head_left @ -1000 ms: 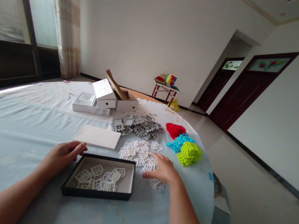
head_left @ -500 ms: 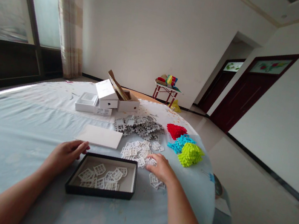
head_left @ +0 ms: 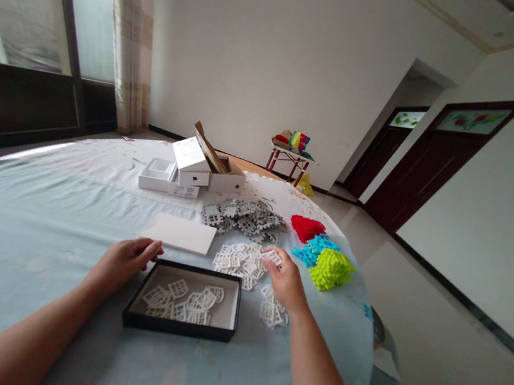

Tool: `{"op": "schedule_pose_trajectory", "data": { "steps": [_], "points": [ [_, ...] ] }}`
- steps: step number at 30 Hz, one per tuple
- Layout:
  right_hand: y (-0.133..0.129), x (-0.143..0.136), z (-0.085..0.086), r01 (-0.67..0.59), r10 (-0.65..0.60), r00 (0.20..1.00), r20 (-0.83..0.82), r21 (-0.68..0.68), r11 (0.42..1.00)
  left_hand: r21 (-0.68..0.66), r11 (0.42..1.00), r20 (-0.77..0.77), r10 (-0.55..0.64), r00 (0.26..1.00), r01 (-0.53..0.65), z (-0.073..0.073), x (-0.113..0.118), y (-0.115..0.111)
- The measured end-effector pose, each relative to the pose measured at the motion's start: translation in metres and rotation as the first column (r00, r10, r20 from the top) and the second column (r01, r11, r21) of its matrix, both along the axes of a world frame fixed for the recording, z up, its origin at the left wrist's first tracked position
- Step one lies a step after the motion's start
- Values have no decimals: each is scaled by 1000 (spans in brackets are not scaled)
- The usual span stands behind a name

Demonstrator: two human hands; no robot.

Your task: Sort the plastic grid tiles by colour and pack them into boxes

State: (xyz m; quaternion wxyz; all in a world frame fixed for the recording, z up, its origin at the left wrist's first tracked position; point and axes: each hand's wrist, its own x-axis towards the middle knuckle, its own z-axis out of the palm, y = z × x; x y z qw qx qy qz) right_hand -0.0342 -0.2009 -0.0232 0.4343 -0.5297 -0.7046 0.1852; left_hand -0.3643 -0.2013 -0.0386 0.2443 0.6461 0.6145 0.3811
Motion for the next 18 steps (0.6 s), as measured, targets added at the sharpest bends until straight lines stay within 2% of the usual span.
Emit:
{"op": "schedule_pose_trajectory", "data": {
  "steps": [5,10,12,14,18],
  "points": [
    [-15,-45,27,-187,186,978,-96,-5,982,4,1000,-3,-10,1000,10,-4,-1,3],
    [-21,-81,26,-358,354,933,-64,-96,929,10,1000,11,-8,1000,8,-5,-3,3],
    [-22,-84,22,-418,410,908,-87,-120,901,9,1000,19,-10,1000,10,-5,-4,3],
    [-21,-80,19,-428,417,902,-112,-111,897,5,1000,24,-15,1000,15,-5,-5,3],
    [-16,-52,16,-294,293,956,-30,-18,956,0,1000,30,-24,999,24,-7,-6,4]
  ]
}}
